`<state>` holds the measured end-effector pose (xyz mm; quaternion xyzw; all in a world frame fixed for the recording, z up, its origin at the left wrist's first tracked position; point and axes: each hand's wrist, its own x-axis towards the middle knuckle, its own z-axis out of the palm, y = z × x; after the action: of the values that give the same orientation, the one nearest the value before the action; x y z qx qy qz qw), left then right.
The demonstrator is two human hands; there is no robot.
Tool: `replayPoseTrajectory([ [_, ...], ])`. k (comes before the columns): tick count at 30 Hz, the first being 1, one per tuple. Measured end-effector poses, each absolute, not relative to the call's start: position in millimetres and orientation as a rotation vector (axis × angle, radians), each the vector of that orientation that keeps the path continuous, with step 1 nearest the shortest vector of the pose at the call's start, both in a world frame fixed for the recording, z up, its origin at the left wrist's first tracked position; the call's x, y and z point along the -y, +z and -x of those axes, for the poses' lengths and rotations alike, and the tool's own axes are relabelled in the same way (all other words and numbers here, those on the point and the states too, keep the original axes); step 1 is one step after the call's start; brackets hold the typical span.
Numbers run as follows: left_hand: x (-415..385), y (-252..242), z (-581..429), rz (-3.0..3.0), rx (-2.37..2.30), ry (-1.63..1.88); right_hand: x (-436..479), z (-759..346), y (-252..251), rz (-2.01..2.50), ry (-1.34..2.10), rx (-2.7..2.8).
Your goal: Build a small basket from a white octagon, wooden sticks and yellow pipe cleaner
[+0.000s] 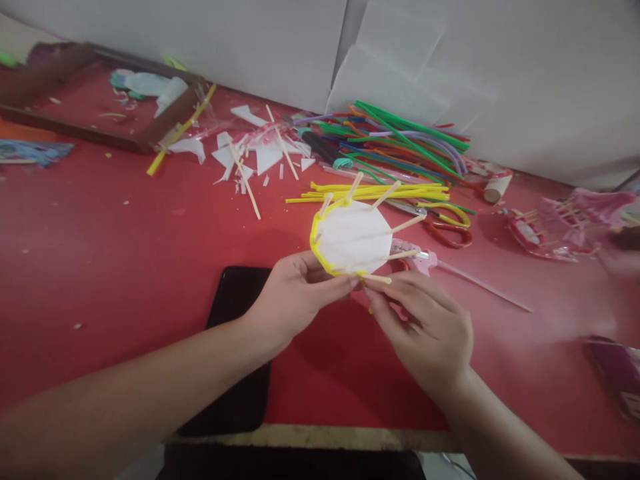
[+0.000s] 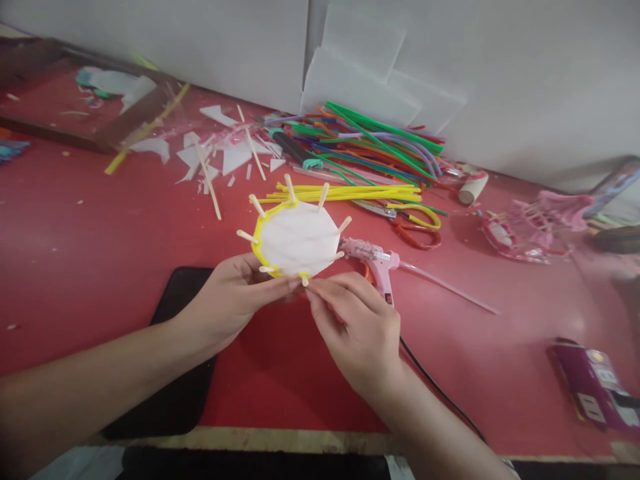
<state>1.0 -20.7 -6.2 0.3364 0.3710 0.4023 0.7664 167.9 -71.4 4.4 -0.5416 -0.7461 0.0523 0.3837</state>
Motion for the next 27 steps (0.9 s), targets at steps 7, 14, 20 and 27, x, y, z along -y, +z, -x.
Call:
replayPoseTrajectory([
  [7,21,-6,-1,-0.656,-0.804,0.821,67,-173,6,1.282,-0.087,2.079],
  [14,21,-6,-2,-0.572,-0.823,0.764,60,-178,10,1.184,-0.131,2.152],
  [20,20,-7,-1,-0.551,-0.794,0.755,59,-179,12,1.163,-0.159,2.177],
  [27,18,-8,1,-0.616,-0.818,0.821,60,-189,8,1.199,-0.076,2.143],
])
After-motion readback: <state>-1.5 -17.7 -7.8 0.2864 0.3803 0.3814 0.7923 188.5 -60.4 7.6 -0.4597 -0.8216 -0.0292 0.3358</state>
